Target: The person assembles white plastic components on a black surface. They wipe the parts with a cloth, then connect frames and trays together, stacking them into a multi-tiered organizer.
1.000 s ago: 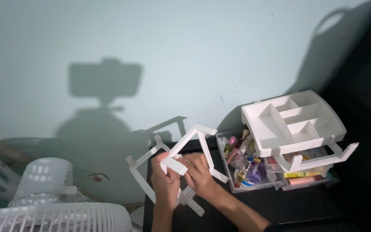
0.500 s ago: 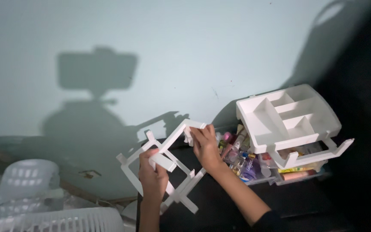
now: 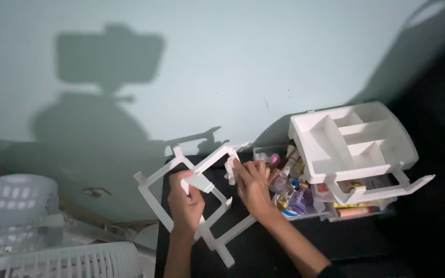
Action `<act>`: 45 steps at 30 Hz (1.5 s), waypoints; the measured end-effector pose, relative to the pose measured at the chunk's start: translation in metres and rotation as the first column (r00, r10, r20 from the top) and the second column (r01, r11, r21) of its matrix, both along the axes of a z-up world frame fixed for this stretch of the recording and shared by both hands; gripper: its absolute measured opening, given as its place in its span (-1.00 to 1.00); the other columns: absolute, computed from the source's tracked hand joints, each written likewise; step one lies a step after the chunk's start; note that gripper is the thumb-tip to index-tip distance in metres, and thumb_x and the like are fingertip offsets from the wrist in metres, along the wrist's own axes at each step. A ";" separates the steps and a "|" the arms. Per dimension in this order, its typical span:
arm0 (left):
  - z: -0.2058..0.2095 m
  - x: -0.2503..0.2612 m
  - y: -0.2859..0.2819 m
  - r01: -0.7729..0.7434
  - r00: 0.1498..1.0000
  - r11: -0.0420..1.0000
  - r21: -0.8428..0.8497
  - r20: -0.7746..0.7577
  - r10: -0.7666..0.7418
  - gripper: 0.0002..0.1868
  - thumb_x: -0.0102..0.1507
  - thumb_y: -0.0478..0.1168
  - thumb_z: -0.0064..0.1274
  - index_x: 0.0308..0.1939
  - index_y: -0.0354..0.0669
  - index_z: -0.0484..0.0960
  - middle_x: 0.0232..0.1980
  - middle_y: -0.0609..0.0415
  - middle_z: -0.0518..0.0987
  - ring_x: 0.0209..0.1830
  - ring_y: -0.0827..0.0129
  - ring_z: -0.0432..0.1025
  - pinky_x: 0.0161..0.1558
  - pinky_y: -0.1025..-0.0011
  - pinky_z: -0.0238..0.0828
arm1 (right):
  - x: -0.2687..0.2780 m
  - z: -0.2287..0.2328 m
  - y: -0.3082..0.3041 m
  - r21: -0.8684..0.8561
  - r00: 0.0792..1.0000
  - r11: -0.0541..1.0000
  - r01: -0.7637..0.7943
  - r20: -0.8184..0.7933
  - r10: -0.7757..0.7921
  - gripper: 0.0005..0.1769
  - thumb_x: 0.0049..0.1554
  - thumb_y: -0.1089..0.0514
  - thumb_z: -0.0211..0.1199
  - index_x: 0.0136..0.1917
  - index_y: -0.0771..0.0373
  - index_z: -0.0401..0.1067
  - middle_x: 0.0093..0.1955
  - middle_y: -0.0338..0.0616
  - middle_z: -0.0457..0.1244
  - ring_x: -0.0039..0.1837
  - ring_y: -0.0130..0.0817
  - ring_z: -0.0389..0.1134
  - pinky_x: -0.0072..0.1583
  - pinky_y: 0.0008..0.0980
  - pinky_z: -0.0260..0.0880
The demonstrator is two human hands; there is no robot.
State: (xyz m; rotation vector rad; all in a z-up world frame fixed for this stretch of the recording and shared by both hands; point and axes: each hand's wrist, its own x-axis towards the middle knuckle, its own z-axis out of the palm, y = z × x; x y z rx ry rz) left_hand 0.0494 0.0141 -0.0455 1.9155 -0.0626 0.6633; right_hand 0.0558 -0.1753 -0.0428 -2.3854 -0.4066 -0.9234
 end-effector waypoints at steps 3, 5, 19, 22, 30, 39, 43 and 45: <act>0.001 0.004 0.003 0.028 1.000 1.000 0.008 0.011 -0.028 -0.68 0.26 -0.50 -0.03 0.07 -0.15 0.46 -0.21 -0.13 0.60 -0.30 0.12 0.61 -0.25 0.29 0.49 | 0.006 0.005 0.003 -0.033 0.999 0.999 0.031 0.023 -0.030 -0.44 -0.02 0.45 0.28 0.28 0.27 0.48 -0.04 -0.07 0.28 0.12 -0.05 0.20 0.12 -0.13 0.11; 0.001 0.005 0.006 0.063 0.998 0.998 0.020 0.015 -0.064 -0.68 0.27 -0.50 -0.04 0.07 -0.15 0.44 -0.18 -0.13 0.61 -0.27 0.14 0.61 -0.27 0.31 0.50 | 0.014 0.008 0.002 -0.032 0.999 0.999 0.037 0.040 -0.036 -0.45 -0.01 0.45 0.27 0.27 0.26 0.49 -0.02 -0.07 0.29 0.12 -0.04 0.19 0.14 -0.10 0.09; 0.003 0.018 0.008 0.021 0.999 0.999 0.031 0.043 -0.023 -0.69 0.29 -0.50 -0.06 0.09 -0.18 0.44 -0.11 -0.18 0.60 -0.29 0.12 0.57 -0.22 0.29 0.48 | -0.020 -0.028 -0.016 -0.345 0.979 0.938 0.037 -0.178 -0.104 -0.33 -0.05 0.42 0.20 0.36 0.23 0.42 0.05 0.00 0.28 0.18 0.02 0.17 0.12 0.05 0.11; 0.005 0.018 0.007 0.015 0.999 1.000 -0.009 -0.051 -0.016 -0.69 0.30 -0.48 -0.07 0.10 -0.16 0.45 -0.19 -0.16 0.61 -0.37 0.15 0.56 -0.25 0.30 0.47 | -0.033 -0.038 -0.021 -0.360 0.948 0.933 0.022 -0.288 -0.134 -0.35 -0.06 0.41 0.21 0.34 0.26 0.41 0.08 0.06 0.27 0.20 0.07 0.16 0.11 0.07 0.12; 0.009 0.017 0.002 0.048 0.982 0.998 0.033 0.181 -0.054 -0.66 0.27 -0.53 -0.07 0.10 -0.20 0.42 -0.05 -0.19 0.60 -0.13 0.11 0.59 -0.07 0.35 0.49 | -0.039 -0.061 -0.023 -0.476 0.905 0.874 0.096 -0.324 -0.276 -0.63 -0.03 0.25 0.26 0.09 0.21 0.47 0.10 0.05 0.25 0.29 0.05 0.14 0.20 0.11 0.12; 0.013 0.019 0.006 0.028 0.998 0.999 -0.044 0.064 -0.025 -0.67 0.28 -0.53 -0.08 0.10 -0.20 0.41 -0.14 -0.14 0.60 -0.29 0.23 0.58 -0.17 0.40 0.47 | -0.037 -0.057 -0.004 -0.501 0.891 0.863 0.067 -0.359 -0.278 -0.66 0.02 0.15 0.30 0.03 0.39 0.45 0.08 0.08 0.23 0.25 0.04 0.13 0.19 0.18 0.12; 0.012 0.017 0.003 0.014 0.996 0.999 -0.046 0.092 -0.010 -0.65 0.27 -0.55 -0.09 0.11 -0.21 0.41 -0.10 -0.15 0.60 -0.23 0.22 0.58 -0.14 0.39 0.48 | -0.053 -0.066 0.014 -0.611 0.899 0.789 -0.072 -0.383 -0.215 -0.75 0.04 0.32 0.24 0.03 0.25 0.52 0.18 0.10 0.24 0.20 0.05 0.17 0.15 0.14 0.22; 0.012 0.017 0.002 0.015 0.994 0.999 -0.039 0.111 -0.010 -0.64 0.27 -0.55 -0.09 0.11 -0.21 0.41 -0.09 -0.15 0.60 -0.20 0.22 0.59 -0.12 0.39 0.49 | -0.065 -0.074 0.022 -0.573 0.915 0.811 -0.117 -0.379 -0.136 -0.61 -0.05 0.36 0.24 0.09 0.27 0.53 0.15 0.04 0.27 0.20 0.03 0.20 0.12 0.02 0.27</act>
